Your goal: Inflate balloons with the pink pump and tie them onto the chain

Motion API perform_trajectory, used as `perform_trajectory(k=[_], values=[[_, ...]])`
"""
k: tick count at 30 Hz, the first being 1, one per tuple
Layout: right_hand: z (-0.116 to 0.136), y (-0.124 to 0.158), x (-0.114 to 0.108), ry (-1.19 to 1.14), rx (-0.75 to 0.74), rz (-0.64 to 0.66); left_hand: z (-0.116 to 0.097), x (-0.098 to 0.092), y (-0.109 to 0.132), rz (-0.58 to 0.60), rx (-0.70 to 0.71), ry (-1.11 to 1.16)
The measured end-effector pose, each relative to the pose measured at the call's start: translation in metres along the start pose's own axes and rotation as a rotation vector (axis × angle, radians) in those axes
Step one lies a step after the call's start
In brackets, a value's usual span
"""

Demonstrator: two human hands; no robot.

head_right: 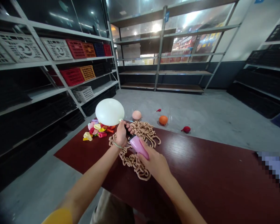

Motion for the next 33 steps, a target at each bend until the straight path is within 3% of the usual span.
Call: perform_trajectory(k=[3,7,12,19,22,25,30,33], values=[[-0.015,-0.004,-0.012,0.241,-0.063,0.011,0.011,-0.003,0.003,-0.127,0.021,0.080],[-0.055,0.003,-0.028,0.490,-0.195,-0.047,0.013,-0.001,0.000,-0.258,0.109,0.119],[-0.092,0.012,-0.042,0.740,-0.152,-0.196,0.025,-0.002,0.011,-0.313,0.188,0.116],[-0.050,-0.006,-0.013,0.701,-0.142,-0.168,0.046,-0.008,0.025,-0.255,0.153,0.048],[-0.045,-0.003,0.001,0.663,-0.151,-0.162,0.048,-0.005,0.026,-0.220,0.143,0.050],[-0.066,0.013,-0.002,0.684,-0.187,-0.154,0.047,-0.002,0.027,-0.172,0.143,0.071],[-0.125,0.041,-0.039,0.789,-0.231,-0.165,0.043,0.001,0.027,-0.176,0.141,0.075],[-0.139,0.043,-0.049,0.800,-0.228,-0.164,0.045,0.001,0.029,-0.177,0.172,0.070]])
Point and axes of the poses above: each hand's wrist, its own y-axis away from the middle knuckle, its own x-axis out of the palm, z = x × y, the point moved 2 cm from there along -y, towards the middle knuckle, and after that the axes turned 8 degrees about -z, right-handed, at the moved point
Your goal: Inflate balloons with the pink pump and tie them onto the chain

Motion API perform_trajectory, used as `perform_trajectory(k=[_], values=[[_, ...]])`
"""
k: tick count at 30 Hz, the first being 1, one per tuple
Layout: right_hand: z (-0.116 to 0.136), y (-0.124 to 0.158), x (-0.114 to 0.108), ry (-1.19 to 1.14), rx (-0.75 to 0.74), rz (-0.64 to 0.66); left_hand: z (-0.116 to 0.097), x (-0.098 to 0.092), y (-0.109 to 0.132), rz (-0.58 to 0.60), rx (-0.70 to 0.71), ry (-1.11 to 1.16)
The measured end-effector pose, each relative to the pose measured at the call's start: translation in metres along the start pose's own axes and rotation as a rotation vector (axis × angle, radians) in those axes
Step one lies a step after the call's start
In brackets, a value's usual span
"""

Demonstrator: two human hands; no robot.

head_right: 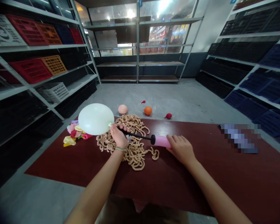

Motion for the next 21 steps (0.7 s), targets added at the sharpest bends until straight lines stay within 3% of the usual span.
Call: perform_trajectory(k=[2,8,10,13,18,21], values=[[0.010,-0.008,-0.001,-0.025,-0.011,0.020,0.003,0.000,0.004,0.019,0.016,0.002],[0.076,-0.050,-0.014,-0.119,-0.014,0.043,0.011,-0.001,0.010,0.028,0.005,0.010],[0.084,-0.054,-0.017,-0.147,-0.038,0.045,0.009,0.000,0.009,0.029,0.016,0.014],[0.066,-0.041,-0.015,-0.152,-0.057,0.018,0.004,0.003,0.006,0.063,0.043,0.020],[0.006,-0.007,-0.002,-0.115,-0.115,-0.046,-0.003,0.005,0.000,0.037,0.061,0.030],[-0.006,-0.004,0.001,-0.108,-0.129,-0.033,-0.005,0.002,-0.001,0.023,0.084,0.028]])
Point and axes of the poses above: each hand's wrist, its own y-axis away from the middle knuckle, its own x-axis out of the palm, z = x × y, the point moved 2 cm from there along -y, towards the middle knuckle, and after that the axes turned 8 degrees about -z, right-handed, at the moved point
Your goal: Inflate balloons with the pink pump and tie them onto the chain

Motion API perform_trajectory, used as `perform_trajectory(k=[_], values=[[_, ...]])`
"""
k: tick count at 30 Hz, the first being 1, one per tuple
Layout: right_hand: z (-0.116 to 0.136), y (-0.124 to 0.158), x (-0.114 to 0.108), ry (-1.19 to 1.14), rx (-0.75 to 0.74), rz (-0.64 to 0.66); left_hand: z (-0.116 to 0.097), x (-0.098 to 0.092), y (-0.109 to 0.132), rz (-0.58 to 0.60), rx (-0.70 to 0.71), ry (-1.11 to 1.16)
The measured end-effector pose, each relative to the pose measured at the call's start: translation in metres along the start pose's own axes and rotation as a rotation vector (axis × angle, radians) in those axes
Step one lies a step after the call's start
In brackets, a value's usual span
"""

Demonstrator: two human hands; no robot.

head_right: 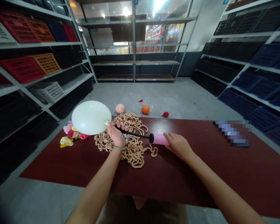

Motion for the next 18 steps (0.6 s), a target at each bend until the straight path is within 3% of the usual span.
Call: perform_trajectory(k=[2,6,10,13,18], values=[[0.011,-0.011,-0.002,0.006,0.012,0.033,0.000,-0.002,0.001,-0.011,0.013,-0.008],[0.059,-0.050,-0.011,-0.032,0.041,0.126,0.001,-0.005,0.005,0.001,-0.037,-0.014],[0.086,-0.069,-0.012,-0.078,0.097,0.114,0.001,-0.003,0.008,0.025,-0.039,-0.017],[0.071,-0.057,-0.007,-0.067,0.073,0.055,0.001,0.002,0.006,0.034,-0.006,-0.016],[0.017,-0.012,-0.001,0.034,0.037,-0.012,0.000,0.006,-0.002,-0.004,-0.012,-0.034]])
Point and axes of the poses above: each hand's wrist, its own y-axis away from the middle knuckle, its own x-axis out of the palm, z = x × y, the point moved 2 cm from there along -y, towards the middle knuckle, and after that the axes turned 8 degrees about -z, right-handed, at the moved point
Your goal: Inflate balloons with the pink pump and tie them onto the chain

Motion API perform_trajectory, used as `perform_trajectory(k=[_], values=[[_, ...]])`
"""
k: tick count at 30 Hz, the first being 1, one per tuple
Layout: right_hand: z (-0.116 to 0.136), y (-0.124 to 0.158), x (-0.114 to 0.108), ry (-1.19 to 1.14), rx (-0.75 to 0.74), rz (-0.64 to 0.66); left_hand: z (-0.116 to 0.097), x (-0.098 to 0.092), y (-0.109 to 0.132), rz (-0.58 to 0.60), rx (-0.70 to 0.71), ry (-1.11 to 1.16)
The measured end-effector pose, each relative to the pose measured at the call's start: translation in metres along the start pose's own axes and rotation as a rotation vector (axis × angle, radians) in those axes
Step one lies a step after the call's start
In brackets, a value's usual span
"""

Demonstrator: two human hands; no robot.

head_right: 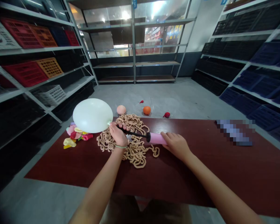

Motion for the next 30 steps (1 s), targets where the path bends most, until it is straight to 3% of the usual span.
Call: perform_trajectory(k=[4,10,13,16,23,26,30], values=[[-0.007,0.004,-0.002,0.023,0.047,0.042,0.003,-0.003,-0.001,-0.011,0.022,-0.011],[0.051,-0.043,-0.011,-0.091,0.102,0.140,0.011,-0.007,0.010,0.001,0.000,-0.031],[0.069,-0.052,-0.011,-0.139,0.108,0.142,0.010,-0.007,0.011,0.042,-0.022,-0.035],[0.060,-0.040,-0.008,-0.130,0.082,0.101,0.007,-0.006,0.009,0.078,-0.033,-0.027],[0.000,0.011,0.002,-0.033,0.014,-0.007,-0.003,-0.002,0.002,0.026,-0.001,0.030],[0.001,0.001,0.000,-0.008,0.002,0.010,-0.008,-0.004,0.001,-0.010,0.028,0.032],[0.034,-0.041,-0.014,-0.007,-0.053,0.059,-0.011,-0.009,0.002,-0.038,0.004,0.030]])
Point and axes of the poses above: each hand's wrist, its own y-axis away from the middle knuckle, its own x-axis out of the palm, z = x × y, the point moved 2 cm from there along -y, towards the middle knuckle, and after that the axes turned 8 degrees about -z, right-handed, at the moved point
